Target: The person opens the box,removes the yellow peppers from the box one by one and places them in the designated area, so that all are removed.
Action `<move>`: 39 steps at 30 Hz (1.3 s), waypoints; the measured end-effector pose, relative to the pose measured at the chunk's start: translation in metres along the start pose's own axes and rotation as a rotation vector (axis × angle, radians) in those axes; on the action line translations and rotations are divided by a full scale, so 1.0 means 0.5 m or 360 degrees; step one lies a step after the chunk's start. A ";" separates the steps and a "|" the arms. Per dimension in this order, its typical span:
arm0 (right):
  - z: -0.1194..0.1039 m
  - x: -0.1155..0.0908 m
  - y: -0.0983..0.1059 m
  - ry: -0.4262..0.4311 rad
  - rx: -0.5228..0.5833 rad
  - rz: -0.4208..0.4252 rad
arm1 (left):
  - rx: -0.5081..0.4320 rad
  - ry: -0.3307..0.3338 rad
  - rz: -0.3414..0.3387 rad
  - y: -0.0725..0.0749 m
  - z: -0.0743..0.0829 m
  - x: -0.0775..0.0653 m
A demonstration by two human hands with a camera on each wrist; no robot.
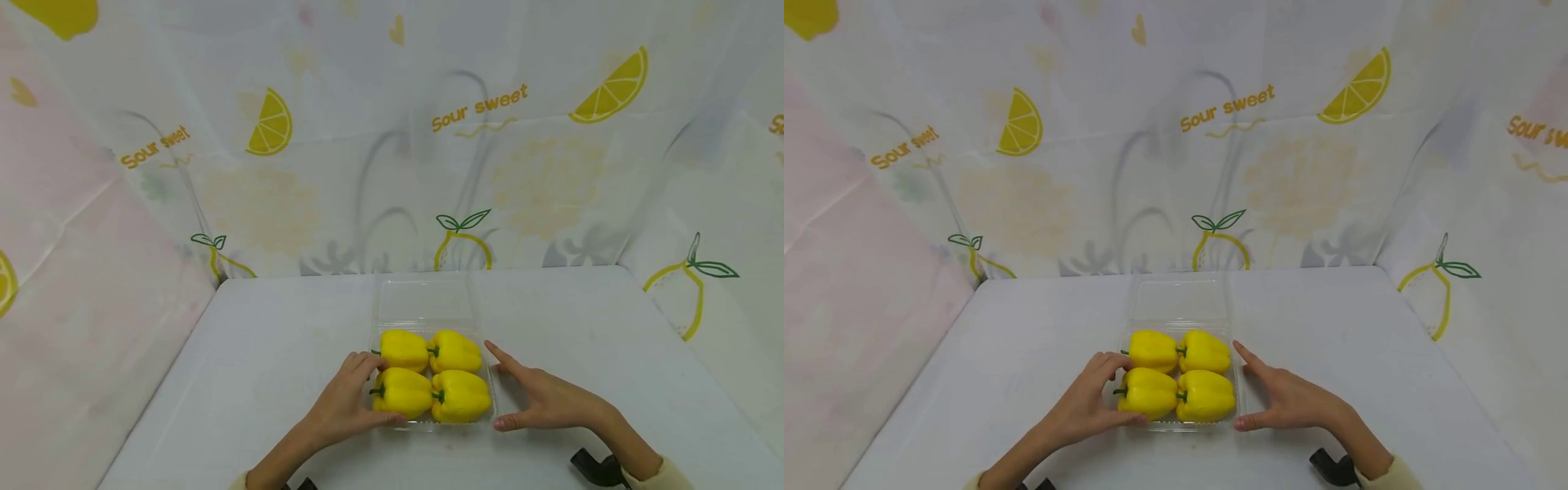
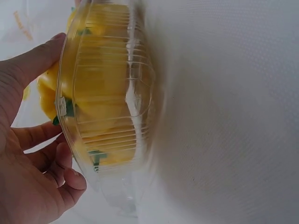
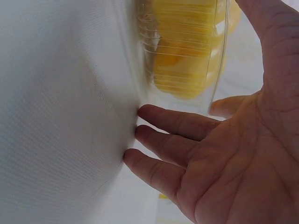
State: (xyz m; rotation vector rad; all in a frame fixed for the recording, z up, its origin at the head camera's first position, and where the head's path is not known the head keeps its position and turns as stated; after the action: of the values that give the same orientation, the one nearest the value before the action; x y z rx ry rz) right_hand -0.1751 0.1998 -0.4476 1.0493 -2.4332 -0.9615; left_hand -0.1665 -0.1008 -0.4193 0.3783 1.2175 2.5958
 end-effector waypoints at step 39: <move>-0.007 0.005 0.001 -0.0002 -0.0008 -0.0011 | -0.0205 0.0083 0.0029 0.023 -0.029 0.001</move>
State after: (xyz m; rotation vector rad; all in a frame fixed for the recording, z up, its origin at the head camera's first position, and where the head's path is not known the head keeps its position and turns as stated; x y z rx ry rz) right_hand -0.1752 0.1967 -0.4445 1.0567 -2.4281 -0.9705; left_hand -0.1732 -0.1182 -0.4192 0.2992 1.0598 2.6981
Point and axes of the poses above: each hand's wrist, its own x-axis towards the middle knuckle, its own y-axis out of the back of the hand, z = x × y, the point moved 6 cm from there along x, towards the middle knuckle, and after that the axes turned 11 degrees about y, right-handed, at the moved point
